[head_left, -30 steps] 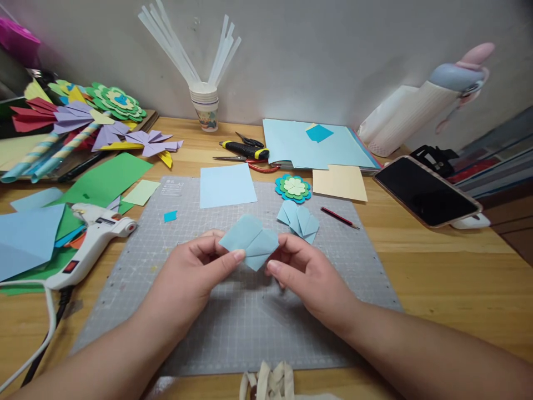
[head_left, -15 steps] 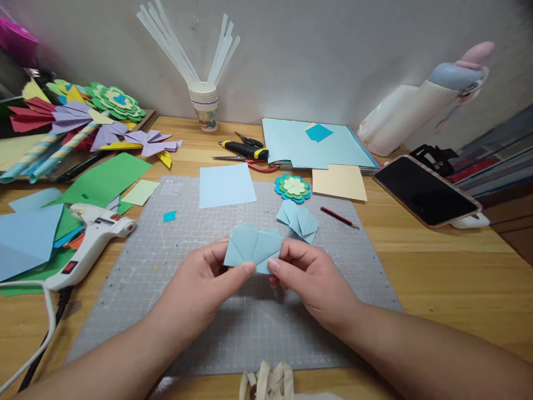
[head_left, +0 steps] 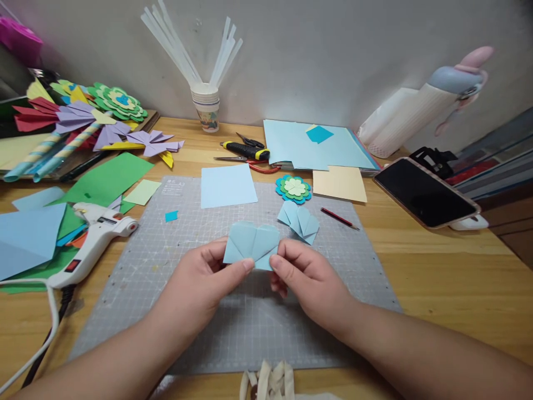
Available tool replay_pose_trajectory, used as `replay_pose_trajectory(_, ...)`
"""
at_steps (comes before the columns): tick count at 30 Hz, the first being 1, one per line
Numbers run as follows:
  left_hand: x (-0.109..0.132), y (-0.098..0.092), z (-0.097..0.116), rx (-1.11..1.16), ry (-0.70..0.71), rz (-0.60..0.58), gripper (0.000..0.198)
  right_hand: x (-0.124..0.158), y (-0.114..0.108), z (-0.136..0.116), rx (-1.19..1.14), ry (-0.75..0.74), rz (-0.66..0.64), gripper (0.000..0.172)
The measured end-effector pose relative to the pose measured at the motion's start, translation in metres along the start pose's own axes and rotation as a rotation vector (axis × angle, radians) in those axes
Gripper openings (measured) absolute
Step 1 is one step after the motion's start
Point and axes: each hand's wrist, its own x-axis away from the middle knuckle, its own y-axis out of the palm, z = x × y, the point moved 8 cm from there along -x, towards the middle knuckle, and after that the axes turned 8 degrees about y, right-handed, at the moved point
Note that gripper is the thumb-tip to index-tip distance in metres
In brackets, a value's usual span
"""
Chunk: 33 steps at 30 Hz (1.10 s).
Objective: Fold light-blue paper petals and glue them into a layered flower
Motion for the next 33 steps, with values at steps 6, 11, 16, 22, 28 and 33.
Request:
replay_pose_trajectory(6, 0.002, 0.006, 0.007, -0.048, 0.054, -0.089, 0.011, 0.001, 0.01, -0.001, -0.031, -0.009, -0.079, 0.018)
replay_pose_trajectory(11, 0.004, 0.014, 0.005, -0.015, 0.053, -0.184, 0.013, -0.002, 0.009, 0.004, -0.12, 0.05, -0.065, 0.023)
replay_pose_trajectory(16, 0.003, 0.021, 0.006, 0.081, 0.017, -0.205, 0.013, -0.003, 0.005, 0.007, -0.152, 0.072, -0.028, 0.028)
replay_pose_trajectory(22, 0.004, 0.023, 0.01, -0.019, 0.082, -0.242, 0.017, -0.002, 0.008, 0.01, -0.149, 0.115, -0.064, 0.029)
replay_pose_trajectory(28, 0.005, 0.017, 0.016, -0.123, 0.179, -0.221, 0.019, -0.002, 0.01, 0.009, -0.123, 0.094, -0.075, 0.029)
replay_pose_trajectory(33, 0.001, 0.01, 0.002, -0.118, 0.085, -0.153, 0.021, -0.009, -0.011, 0.003, -0.043, 0.047, 0.051, 0.027)
